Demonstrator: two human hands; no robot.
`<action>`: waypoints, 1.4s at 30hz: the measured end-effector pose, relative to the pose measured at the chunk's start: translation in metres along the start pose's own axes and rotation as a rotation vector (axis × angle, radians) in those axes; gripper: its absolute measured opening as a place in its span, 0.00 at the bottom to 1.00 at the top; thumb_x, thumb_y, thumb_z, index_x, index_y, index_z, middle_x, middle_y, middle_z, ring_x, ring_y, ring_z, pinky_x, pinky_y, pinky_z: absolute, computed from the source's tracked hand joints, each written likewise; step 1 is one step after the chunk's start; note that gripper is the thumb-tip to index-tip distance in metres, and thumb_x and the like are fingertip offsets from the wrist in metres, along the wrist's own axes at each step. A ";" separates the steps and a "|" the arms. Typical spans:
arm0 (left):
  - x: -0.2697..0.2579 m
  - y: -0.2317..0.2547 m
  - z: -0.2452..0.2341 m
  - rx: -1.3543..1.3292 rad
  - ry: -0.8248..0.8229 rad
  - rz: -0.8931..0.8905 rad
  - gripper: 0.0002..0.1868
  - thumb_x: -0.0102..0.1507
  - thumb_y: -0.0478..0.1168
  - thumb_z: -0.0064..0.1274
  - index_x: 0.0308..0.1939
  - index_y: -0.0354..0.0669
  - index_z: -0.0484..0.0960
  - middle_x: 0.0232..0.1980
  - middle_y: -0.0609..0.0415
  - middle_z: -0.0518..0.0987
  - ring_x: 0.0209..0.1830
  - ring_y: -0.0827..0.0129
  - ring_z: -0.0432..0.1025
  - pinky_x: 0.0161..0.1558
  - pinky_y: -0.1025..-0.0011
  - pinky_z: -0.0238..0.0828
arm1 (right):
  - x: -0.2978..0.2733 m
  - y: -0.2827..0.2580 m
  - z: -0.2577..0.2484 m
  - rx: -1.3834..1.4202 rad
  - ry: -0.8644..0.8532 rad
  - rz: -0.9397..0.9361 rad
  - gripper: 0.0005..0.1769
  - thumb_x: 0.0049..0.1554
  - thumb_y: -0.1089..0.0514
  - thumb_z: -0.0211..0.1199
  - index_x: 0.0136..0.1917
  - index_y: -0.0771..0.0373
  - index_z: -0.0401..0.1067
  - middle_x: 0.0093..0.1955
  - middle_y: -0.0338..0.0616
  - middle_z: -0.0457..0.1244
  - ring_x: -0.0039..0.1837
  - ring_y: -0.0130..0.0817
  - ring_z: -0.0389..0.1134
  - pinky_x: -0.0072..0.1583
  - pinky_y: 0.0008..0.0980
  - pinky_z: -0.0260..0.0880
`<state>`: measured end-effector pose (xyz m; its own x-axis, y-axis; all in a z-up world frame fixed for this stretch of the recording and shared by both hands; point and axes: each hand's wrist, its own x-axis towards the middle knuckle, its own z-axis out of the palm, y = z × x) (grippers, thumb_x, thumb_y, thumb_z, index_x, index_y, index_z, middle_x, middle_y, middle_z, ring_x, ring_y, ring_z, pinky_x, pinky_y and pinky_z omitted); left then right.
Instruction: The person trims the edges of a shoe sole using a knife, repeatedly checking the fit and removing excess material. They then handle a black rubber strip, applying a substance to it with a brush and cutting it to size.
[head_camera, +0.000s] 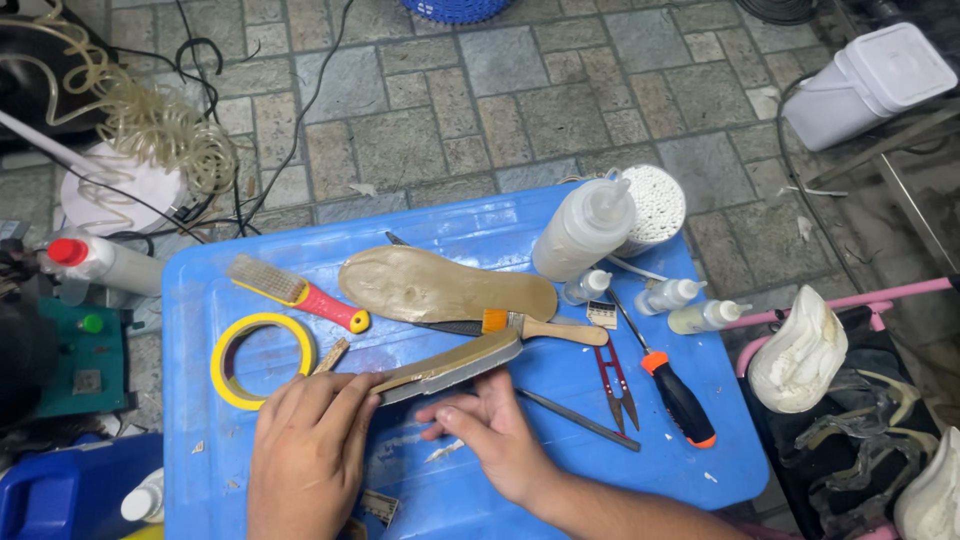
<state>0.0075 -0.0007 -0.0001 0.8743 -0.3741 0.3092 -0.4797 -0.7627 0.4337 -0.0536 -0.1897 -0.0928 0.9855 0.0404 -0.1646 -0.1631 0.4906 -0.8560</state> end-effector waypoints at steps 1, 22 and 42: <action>0.002 0.000 0.002 0.006 0.005 0.010 0.12 0.60 0.42 0.57 0.47 0.47 0.85 0.43 0.56 0.81 0.49 0.58 0.74 0.55 0.58 0.64 | 0.000 -0.003 -0.002 0.007 0.041 -0.037 0.39 0.61 0.68 0.55 0.78 0.62 0.38 0.72 0.51 0.55 0.62 0.44 0.68 0.59 0.45 0.74; -0.021 0.008 0.018 -0.064 0.301 -0.184 0.16 0.56 0.45 0.68 0.45 0.46 0.84 0.45 0.57 0.82 0.55 0.59 0.73 0.68 0.50 0.58 | 0.009 -0.084 0.037 -1.359 0.033 -0.699 0.23 0.49 0.59 0.70 0.58 0.63 0.72 0.61 0.49 0.65 0.60 0.53 0.63 0.61 0.47 0.65; -0.019 0.007 0.019 -0.776 0.433 -0.447 0.66 0.53 0.51 0.73 0.80 0.32 0.42 0.81 0.35 0.51 0.79 0.50 0.58 0.69 0.54 0.70 | 0.023 -0.091 0.062 -1.132 -0.327 -0.546 0.10 0.57 0.59 0.63 0.50 0.68 0.74 0.51 0.54 0.70 0.50 0.47 0.74 0.51 0.36 0.73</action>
<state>-0.0115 -0.0092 -0.0194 0.9583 0.2063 0.1976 -0.1632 -0.1722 0.9715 -0.0136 -0.1792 0.0124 0.8758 0.3576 0.3241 0.4709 -0.4861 -0.7362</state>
